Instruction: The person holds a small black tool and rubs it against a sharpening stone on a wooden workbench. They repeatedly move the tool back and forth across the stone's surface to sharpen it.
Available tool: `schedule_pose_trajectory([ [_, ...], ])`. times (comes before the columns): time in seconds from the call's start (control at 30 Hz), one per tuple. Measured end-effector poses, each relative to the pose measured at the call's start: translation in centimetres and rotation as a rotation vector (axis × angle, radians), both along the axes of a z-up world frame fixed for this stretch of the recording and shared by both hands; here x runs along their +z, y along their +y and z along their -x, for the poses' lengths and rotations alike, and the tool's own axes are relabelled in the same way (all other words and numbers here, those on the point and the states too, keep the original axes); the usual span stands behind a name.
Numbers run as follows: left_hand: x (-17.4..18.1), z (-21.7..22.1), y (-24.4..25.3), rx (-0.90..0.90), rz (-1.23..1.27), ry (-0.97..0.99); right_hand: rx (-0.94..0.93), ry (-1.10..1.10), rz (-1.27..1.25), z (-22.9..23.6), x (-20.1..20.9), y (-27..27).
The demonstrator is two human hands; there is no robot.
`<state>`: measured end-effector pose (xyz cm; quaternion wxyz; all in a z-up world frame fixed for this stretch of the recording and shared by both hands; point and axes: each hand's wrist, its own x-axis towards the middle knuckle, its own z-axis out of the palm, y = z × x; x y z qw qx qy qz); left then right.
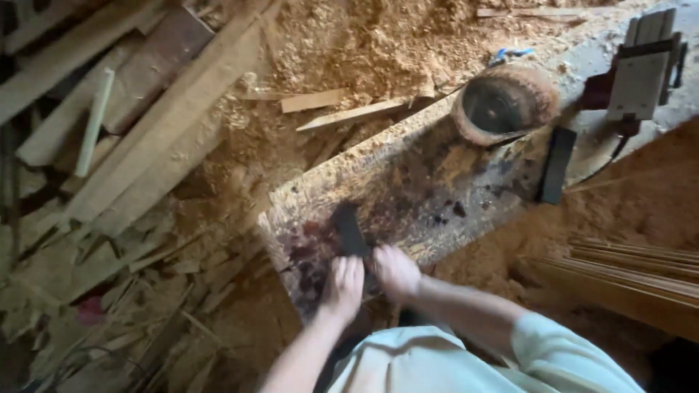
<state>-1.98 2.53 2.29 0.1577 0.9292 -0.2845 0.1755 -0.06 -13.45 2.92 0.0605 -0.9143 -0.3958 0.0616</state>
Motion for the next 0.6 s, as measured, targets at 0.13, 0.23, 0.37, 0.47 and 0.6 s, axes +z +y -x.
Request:
schedule_pose_trajectory([
  [0.13, -0.1, -0.2, 0.1, -0.089, -0.007, 0.005, -0.165, 0.019, -0.197, 1.4, -4.6, 0.0],
  [0.23, -2.7, -5.1, -0.1, -0.018, -0.016, -0.044, -0.383, 0.217, -0.281, -5.4, -2.2, 1.1],
  [0.37, -1.4, -6.5, -2.7, 0.128, -0.473, 0.555, -0.058, 0.057, -0.118, -4.2, -2.3, -0.4],
  [0.47, -2.2, 3.3, -0.8, -0.061, -0.009, 0.089, -0.026, 0.179, -0.075, 3.9, -3.5, -1.8],
  [0.6, -2.0, -1.6, -1.0, 0.064, 0.015, -0.001, -0.062, -0.094, -0.171, -1.7, -2.6, -0.8],
])
